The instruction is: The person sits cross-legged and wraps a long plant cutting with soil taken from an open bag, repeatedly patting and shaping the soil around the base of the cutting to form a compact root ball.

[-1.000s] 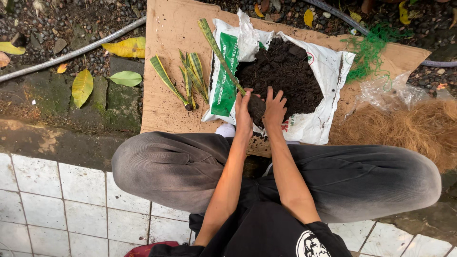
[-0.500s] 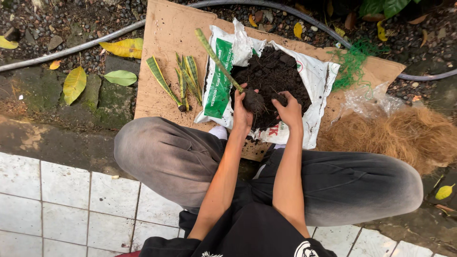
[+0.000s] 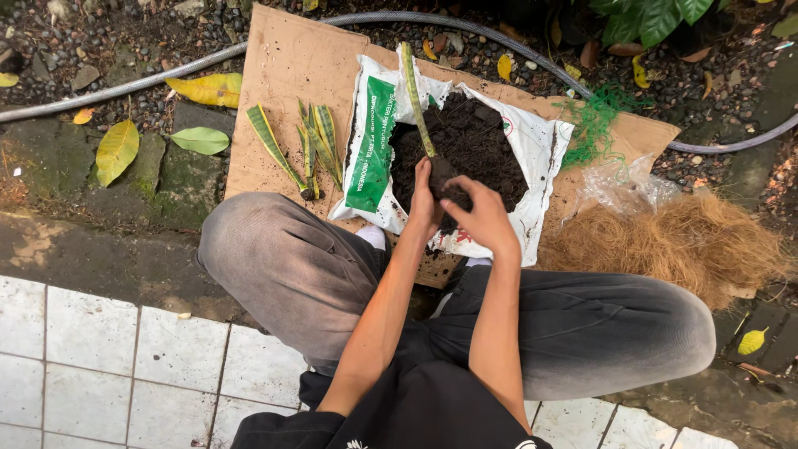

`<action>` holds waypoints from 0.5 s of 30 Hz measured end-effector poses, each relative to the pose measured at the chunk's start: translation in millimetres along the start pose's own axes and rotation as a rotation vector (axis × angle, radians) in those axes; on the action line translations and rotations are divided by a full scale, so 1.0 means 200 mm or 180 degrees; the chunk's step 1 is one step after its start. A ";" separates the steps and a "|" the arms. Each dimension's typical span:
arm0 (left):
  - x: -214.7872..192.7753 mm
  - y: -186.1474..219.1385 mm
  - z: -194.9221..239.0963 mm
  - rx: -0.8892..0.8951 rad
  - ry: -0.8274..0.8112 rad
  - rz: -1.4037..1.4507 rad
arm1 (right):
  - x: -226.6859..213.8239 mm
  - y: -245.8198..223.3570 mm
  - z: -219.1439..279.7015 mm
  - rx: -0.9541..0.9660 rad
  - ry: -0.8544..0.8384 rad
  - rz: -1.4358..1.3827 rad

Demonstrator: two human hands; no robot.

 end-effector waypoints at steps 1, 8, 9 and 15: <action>0.00 -0.01 0.00 -0.0123 0.0070 -0.0037 | 0.02 0.00 0.01 0.0063 -0.0050 0.0023; 0.08 0.04 0.07 -0.0415 0.0237 0.0217 | 0.07 -0.09 0.06 0.0114 -0.0049 -0.0173; 0.09 0.05 0.08 -0.0461 0.0268 0.0191 | 0.07 -0.10 0.06 0.0038 -0.0023 -0.0175; 0.10 0.06 0.07 -0.0433 0.0192 0.0211 | 0.06 -0.07 0.10 0.0225 0.0188 -0.0316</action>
Point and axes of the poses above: each hand's wrist, its own z-axis away from the middle knuckle, its own x-axis out of the palm, y = z × x, the point moved 10 cm from there along -z, towards the middle knuckle, and after that the axes turned 1 degree about -z, right-handed, at the moved point
